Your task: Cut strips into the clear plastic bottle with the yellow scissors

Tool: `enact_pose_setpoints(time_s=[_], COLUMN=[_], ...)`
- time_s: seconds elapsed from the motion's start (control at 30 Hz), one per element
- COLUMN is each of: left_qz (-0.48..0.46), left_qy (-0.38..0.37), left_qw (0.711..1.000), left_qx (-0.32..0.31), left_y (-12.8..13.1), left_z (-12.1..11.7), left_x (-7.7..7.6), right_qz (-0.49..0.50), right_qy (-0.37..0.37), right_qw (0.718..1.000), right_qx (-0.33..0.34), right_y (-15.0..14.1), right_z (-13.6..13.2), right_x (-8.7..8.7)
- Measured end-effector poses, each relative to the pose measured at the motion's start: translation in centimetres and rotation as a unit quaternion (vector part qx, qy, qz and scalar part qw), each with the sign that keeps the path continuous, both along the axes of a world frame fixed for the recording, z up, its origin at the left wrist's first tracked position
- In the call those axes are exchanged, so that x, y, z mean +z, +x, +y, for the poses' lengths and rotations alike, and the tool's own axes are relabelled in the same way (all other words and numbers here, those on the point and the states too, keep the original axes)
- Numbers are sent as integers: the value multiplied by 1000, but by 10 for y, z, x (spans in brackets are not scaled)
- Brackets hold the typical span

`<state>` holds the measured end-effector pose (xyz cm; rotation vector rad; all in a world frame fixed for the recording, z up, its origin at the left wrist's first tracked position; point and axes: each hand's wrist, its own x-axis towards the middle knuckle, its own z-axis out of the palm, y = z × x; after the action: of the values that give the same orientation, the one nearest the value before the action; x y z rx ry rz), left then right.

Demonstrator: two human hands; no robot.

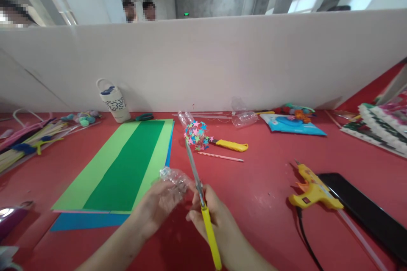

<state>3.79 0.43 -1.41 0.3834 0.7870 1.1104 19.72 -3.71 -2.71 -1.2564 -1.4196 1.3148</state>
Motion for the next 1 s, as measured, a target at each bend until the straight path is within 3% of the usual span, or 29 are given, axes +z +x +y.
enact_pose_setpoints(time_s=[0.17,0.53,0.67,0.8,0.87,1.0], left_qz=[-4,21,71,89,93,101], left_qy=[67,-3,37,48,43,27], left_qw=[996,1000,996,991,987,980], left_qx=[-54,8,29,84,125,172], left_y=[5,8,10,1,-7,-23], left_z=[-5,-4,-3,4,11,26], left_x=[-3,-3,-7,-1,4,13], right_qz=[-20,-32,-42,-47,-50,-162], right_qy=[2,-20,-36,-49,-51,-42], right_qw=[1000,998,997,997,995,967], right_qx=[8,54,54,39,72,191], right_y=[-8,-11,-11,3,18,50], right_z=[0,-3,-5,-3,-3,-4], right_x=[-4,11,13,19,26,36])
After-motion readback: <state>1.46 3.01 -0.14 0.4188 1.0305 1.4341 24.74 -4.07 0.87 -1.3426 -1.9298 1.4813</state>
